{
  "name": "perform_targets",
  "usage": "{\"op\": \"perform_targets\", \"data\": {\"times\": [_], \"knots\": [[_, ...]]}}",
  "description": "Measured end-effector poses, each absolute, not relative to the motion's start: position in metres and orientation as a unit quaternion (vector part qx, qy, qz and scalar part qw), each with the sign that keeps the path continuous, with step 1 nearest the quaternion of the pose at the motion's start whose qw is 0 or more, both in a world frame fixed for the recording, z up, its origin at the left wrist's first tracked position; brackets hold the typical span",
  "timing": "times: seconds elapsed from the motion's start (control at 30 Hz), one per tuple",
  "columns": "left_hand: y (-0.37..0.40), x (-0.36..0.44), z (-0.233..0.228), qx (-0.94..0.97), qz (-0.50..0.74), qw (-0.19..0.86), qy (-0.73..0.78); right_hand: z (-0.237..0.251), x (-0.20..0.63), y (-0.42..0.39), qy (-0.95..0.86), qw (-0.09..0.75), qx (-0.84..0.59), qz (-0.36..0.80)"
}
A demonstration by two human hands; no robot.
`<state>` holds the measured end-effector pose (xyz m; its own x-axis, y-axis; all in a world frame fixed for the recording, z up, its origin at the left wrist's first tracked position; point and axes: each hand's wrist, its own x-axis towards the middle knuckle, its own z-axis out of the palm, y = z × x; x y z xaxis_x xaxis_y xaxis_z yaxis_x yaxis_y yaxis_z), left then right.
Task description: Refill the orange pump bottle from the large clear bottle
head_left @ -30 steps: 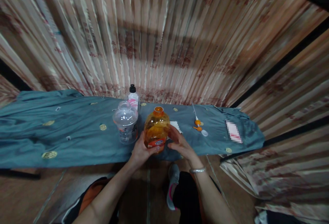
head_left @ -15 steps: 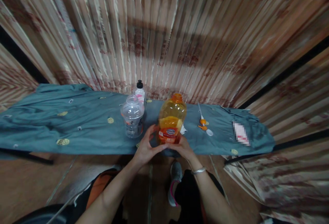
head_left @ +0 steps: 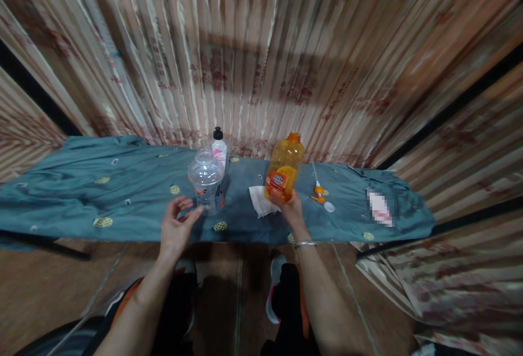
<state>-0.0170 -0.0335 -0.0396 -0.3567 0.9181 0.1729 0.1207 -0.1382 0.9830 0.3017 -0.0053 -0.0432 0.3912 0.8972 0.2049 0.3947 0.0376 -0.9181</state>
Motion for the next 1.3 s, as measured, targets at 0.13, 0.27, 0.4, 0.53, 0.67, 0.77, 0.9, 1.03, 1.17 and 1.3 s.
{"op": "perform_targets", "data": {"times": [0.13,0.27,0.4,0.53,0.67,0.77,0.9,1.03,1.17,1.3], "knots": [[-0.016,-0.009,-0.045,0.455,0.597,0.293,0.592,-0.042,0.292,-0.003,-0.483,0.483,-0.694,0.229],[-0.003,0.006,-0.056,0.471,0.568,0.290,0.610,-0.039,0.285,-0.002,-0.488,0.455,-0.711,0.223],[0.001,0.013,-0.060,0.490,0.531,0.290,0.628,-0.037,0.282,-0.006,-0.499,0.442,-0.713,0.219],[0.004,0.015,-0.055,0.496,0.494,0.293,0.652,-0.037,0.282,-0.010,-0.507,0.431,-0.714,0.217],[0.006,0.015,-0.046,0.502,0.459,0.310,0.664,-0.037,0.282,-0.011,-0.511,0.426,-0.715,0.216],[0.007,0.014,-0.040,0.507,0.444,0.319,0.667,-0.038,0.282,-0.013,-0.517,0.432,-0.706,0.219],[0.004,0.012,-0.036,0.517,0.433,0.331,0.660,-0.040,0.283,-0.014,-0.520,0.439,-0.698,0.224],[-0.003,0.015,-0.034,0.521,0.445,0.341,0.643,-0.044,0.282,-0.010,-0.510,0.443,-0.702,0.226],[-0.011,0.025,-0.028,0.512,0.478,0.360,0.616,-0.047,0.277,-0.006,-0.506,0.450,-0.698,0.233],[-0.016,0.036,-0.022,0.490,0.506,0.396,0.589,-0.048,0.277,-0.007,-0.512,0.460,-0.686,0.236]]}}
